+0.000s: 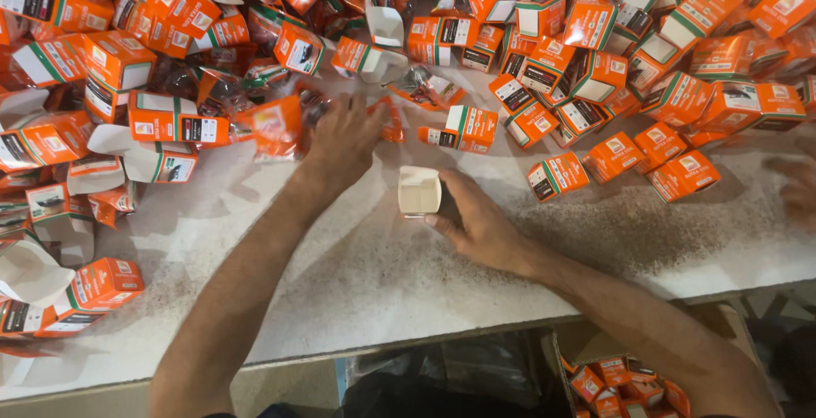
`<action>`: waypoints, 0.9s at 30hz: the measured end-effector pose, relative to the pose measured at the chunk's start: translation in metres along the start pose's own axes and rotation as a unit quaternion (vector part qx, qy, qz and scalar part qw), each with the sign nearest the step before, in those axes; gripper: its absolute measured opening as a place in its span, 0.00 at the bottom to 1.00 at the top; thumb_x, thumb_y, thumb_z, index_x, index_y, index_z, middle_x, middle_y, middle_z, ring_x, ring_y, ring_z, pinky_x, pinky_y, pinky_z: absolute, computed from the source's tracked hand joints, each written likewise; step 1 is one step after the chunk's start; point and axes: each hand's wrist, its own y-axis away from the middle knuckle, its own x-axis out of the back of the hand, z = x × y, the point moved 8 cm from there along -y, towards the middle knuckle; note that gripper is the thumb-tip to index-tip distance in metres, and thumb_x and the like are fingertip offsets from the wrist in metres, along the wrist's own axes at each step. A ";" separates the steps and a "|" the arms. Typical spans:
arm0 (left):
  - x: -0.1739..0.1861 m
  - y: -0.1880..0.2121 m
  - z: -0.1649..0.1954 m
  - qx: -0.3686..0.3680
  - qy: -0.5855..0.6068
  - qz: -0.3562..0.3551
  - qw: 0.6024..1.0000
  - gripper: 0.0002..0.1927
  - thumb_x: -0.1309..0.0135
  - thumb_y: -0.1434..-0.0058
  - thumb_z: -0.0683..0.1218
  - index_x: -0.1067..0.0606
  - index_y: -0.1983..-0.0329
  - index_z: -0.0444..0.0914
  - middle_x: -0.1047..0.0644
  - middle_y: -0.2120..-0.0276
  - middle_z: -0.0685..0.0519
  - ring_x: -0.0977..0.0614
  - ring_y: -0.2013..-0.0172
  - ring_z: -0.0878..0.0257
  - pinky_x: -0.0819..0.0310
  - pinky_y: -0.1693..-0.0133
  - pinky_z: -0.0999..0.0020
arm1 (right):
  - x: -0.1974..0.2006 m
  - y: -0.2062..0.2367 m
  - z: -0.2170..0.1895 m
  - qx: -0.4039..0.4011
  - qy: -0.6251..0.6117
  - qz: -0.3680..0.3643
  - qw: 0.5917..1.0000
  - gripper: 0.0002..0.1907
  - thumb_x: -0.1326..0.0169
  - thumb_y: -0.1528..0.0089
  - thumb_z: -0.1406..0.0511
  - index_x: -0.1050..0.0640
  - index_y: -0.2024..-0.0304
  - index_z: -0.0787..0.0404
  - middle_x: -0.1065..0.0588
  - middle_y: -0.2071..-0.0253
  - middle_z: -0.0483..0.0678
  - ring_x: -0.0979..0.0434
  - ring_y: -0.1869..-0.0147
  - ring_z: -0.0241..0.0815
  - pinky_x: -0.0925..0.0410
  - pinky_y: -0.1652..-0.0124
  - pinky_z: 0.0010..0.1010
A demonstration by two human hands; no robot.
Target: The person picks small orange product boxes from a large pile on the table, opens a white paper cup-like container, places a box inside it, and tosses the packed container aside, repeating this cycle continuously.
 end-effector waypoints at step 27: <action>0.054 0.046 0.073 0.225 0.338 0.147 0.902 0.20 0.40 0.45 0.41 0.32 0.50 0.34 0.33 0.47 0.36 0.23 0.54 0.46 0.25 0.56 0.53 | 0.010 -0.007 -0.014 0.020 0.016 0.046 0.999 0.32 0.34 0.44 0.67 0.30 0.38 0.67 0.24 0.46 0.60 0.24 0.43 0.63 0.30 0.47 0.46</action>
